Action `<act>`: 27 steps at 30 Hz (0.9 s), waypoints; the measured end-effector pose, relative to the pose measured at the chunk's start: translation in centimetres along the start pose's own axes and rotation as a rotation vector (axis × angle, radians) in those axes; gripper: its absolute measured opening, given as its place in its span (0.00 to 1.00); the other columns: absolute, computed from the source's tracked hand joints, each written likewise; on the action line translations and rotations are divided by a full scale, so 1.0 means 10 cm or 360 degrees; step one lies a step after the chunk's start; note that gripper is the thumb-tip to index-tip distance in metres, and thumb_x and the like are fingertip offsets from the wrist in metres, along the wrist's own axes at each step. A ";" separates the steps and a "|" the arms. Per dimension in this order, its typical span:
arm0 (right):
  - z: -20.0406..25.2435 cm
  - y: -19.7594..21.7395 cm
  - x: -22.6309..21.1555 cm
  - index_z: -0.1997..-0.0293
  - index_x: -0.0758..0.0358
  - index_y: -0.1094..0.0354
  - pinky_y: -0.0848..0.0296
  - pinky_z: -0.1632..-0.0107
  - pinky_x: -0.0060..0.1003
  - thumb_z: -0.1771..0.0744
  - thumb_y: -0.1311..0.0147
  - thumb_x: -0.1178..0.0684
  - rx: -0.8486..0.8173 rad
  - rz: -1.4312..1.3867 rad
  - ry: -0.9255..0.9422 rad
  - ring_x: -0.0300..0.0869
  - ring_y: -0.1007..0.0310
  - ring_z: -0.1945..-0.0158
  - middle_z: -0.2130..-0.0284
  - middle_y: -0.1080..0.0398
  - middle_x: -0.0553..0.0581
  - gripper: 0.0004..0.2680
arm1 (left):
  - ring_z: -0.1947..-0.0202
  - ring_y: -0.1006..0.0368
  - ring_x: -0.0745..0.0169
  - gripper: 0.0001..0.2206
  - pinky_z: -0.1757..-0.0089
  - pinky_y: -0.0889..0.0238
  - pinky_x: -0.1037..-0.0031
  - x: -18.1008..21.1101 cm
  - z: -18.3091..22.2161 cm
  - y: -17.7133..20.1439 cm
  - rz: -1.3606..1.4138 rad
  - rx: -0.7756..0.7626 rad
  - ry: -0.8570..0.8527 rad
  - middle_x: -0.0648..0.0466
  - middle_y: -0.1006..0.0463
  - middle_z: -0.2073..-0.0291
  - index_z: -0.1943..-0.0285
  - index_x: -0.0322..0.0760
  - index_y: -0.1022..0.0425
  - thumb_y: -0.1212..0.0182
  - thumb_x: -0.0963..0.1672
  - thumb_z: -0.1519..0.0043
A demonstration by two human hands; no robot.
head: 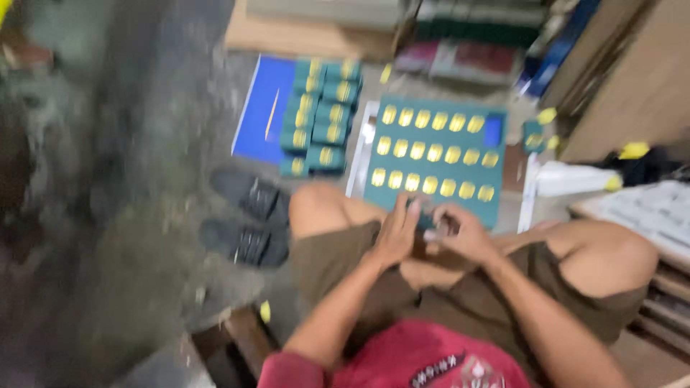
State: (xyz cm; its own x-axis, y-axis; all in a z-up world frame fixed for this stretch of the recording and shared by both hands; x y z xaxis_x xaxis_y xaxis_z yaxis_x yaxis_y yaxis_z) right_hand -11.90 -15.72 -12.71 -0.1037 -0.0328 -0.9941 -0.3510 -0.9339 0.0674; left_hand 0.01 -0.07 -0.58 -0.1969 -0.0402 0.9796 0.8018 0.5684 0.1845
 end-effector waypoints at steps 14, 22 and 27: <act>-0.07 -0.13 0.09 0.58 0.67 0.36 0.13 0.72 0.37 0.37 0.29 0.64 -0.0125 -0.0471 -0.0292 0.31 0.33 0.77 0.72 0.48 0.46 0.13 | 0.58 0.23 0.57 0.17 0.52 0.28 0.59 -0.11 -0.16 -0.04 0.0140 0.0056 -0.0058 0.44 0.17 0.62 0.46 0.40 0.19 0.56 0.47 0.23; -0.05 -0.04 -0.75 0.61 0.60 0.30 0.18 0.58 0.51 0.39 0.26 0.56 0.0221 0.0453 0.0081 0.51 0.15 0.61 0.66 0.20 0.63 0.12 | 0.38 0.28 0.29 0.31 0.40 0.37 0.44 -0.09 -0.21 0.10 0.0021 0.0097 0.0432 0.27 0.26 0.38 0.20 0.32 0.43 0.47 0.53 0.28; 0.06 -0.12 -1.24 0.59 0.56 0.36 0.16 0.57 0.61 0.34 0.34 0.57 0.0131 0.0958 0.0420 0.63 0.20 0.53 0.62 0.28 0.60 0.09 | 0.49 0.18 0.52 0.28 0.49 0.27 0.60 -0.76 -0.22 0.10 -0.0391 0.0074 0.0852 0.52 0.14 0.56 0.44 0.48 0.19 0.33 0.63 0.43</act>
State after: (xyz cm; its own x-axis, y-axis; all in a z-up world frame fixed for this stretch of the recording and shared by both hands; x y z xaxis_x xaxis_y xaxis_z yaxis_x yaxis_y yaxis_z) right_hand -10.72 -13.99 -0.37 -0.0763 -0.6365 -0.7675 -0.3739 -0.6953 0.6138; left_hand 3.60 -0.98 -7.71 -0.0521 -0.5775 0.8147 0.7406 0.5249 0.4194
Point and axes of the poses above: each hand's wrist, its own z-axis away from the middle knuckle, its own y-axis out of the back of the hand, x = y × z, the point moved 5 cm from there along -z, towards the middle knuckle
